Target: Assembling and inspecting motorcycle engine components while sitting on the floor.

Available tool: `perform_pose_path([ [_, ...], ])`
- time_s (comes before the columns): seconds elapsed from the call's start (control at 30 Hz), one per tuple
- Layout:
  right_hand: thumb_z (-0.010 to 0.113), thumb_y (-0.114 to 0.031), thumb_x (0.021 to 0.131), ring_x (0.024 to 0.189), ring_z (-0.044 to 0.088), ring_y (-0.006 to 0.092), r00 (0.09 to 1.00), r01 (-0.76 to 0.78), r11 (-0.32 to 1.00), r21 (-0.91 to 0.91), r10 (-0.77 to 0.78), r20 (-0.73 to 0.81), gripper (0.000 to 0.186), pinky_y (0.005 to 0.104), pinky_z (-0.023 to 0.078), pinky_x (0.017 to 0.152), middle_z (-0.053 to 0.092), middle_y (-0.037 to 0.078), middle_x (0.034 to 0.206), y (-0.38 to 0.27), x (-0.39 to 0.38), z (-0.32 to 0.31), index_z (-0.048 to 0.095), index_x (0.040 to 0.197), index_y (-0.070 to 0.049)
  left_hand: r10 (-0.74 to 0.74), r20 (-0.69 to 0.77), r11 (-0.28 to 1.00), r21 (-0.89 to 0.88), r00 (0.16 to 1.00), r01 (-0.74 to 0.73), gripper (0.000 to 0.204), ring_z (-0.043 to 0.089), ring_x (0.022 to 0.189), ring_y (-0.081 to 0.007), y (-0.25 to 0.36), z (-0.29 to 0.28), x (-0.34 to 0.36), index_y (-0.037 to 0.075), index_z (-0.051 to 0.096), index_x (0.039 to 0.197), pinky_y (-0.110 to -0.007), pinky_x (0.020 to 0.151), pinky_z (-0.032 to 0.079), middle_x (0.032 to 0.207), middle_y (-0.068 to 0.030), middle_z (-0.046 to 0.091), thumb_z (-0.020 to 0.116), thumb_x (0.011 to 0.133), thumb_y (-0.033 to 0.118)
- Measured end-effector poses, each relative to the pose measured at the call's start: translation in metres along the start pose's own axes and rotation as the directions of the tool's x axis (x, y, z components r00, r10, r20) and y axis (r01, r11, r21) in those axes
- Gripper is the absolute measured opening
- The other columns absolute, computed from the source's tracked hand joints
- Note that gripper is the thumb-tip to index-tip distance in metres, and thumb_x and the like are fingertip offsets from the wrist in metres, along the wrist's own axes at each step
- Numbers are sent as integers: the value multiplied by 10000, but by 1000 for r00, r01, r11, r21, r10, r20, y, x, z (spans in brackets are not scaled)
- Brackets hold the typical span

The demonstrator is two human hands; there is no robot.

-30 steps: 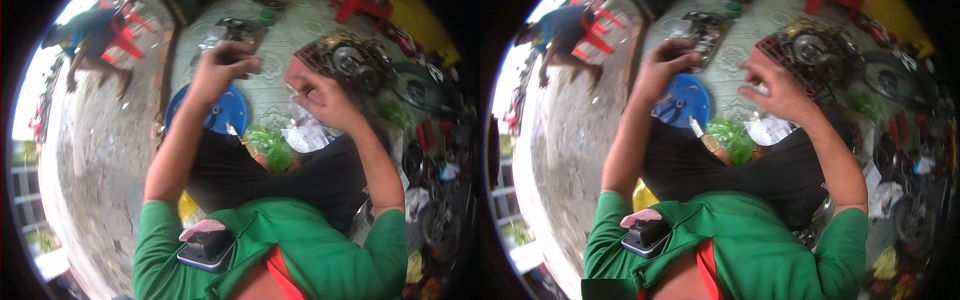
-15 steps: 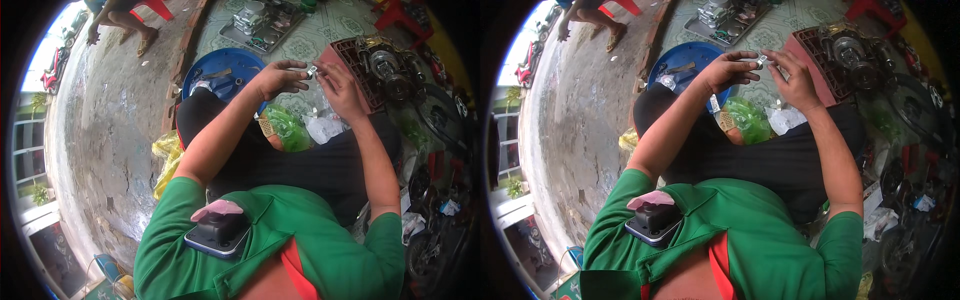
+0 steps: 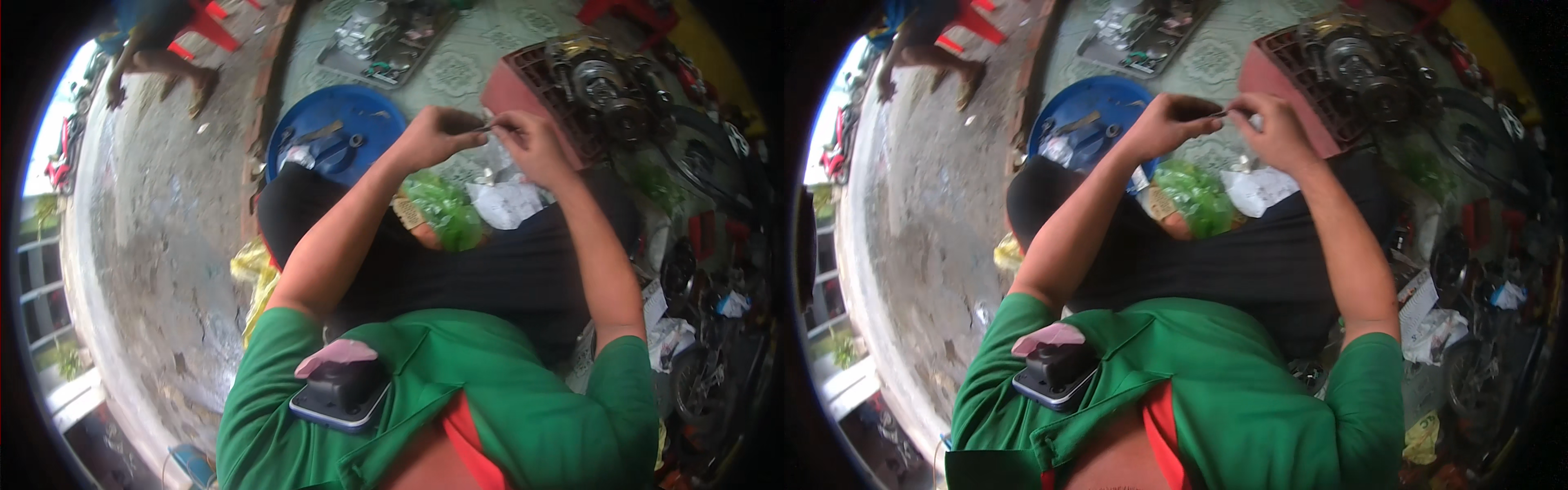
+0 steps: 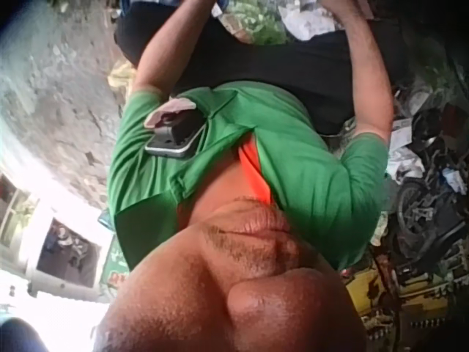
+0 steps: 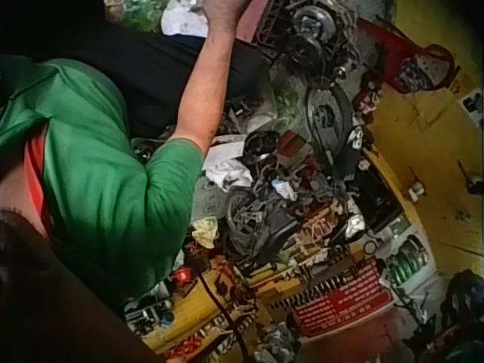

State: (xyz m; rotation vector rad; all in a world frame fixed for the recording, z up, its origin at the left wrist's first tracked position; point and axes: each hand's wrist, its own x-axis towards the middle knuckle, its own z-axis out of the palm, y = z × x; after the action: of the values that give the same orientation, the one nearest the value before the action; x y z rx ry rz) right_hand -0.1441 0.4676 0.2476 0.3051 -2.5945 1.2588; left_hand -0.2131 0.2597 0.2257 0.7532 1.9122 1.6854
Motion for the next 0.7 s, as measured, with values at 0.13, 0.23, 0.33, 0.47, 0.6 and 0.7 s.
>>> perform_pose_path([
  [0.13,687,-87,832,798,685,240,995,-13,998,-54,19,97,109,330,514,702,688,128,849,-7,1,-2,684,906,-8,-8,31,985,173,999,3,321,645,776,-100,-7,7,2,-37,683,1108,-270,728,524,863,-83,723,713,895,201],
  [0.23,706,-101,817,768,686,247,993,85,991,-108,-76,93,111,330,526,693,680,128,810,3,3,-11,684,874,-8,31,14,953,302,999,-34,243,640,734,-92,-5,11,3,-20,696,1055,-265,692,524,813,-94,717,688,907,173],
  [0.33,756,-163,785,788,678,259,949,99,968,-231,-162,-270,173,347,531,731,673,121,857,-9,21,-39,697,902,-48,63,0,932,357,998,-59,198,646,721,-96,-24,10,4,-23,670,1022,-267,665,521,803,-98,713,649,930,151],
  [0.47,748,-198,869,896,628,168,643,-140,962,-235,-92,-760,268,290,499,790,667,80,1003,30,19,-123,662,1039,-9,-13,-47,968,249,999,24,181,658,706,-117,-26,14,5,-21,616,1025,-273,647,516,790,-80,707,608,954,145],
  [0.6,814,-220,780,1053,595,233,326,-174,917,358,397,-858,613,383,485,910,617,150,1183,105,8,-185,540,1251,59,6,16,964,264,1000,-10,182,663,710,-129,-20,19,13,-20,606,1026,-279,659,517,803,-84,710,594,963,150],
  [0.7,842,-252,737,1151,558,251,292,-253,780,572,626,-723,709,394,462,975,576,169,1261,121,20,-170,518,1285,58,33,40,951,306,999,-44,181,667,718,-144,-24,13,11,-23,607,1025,-288,672,521,816,-97,711,596,960,145],
])
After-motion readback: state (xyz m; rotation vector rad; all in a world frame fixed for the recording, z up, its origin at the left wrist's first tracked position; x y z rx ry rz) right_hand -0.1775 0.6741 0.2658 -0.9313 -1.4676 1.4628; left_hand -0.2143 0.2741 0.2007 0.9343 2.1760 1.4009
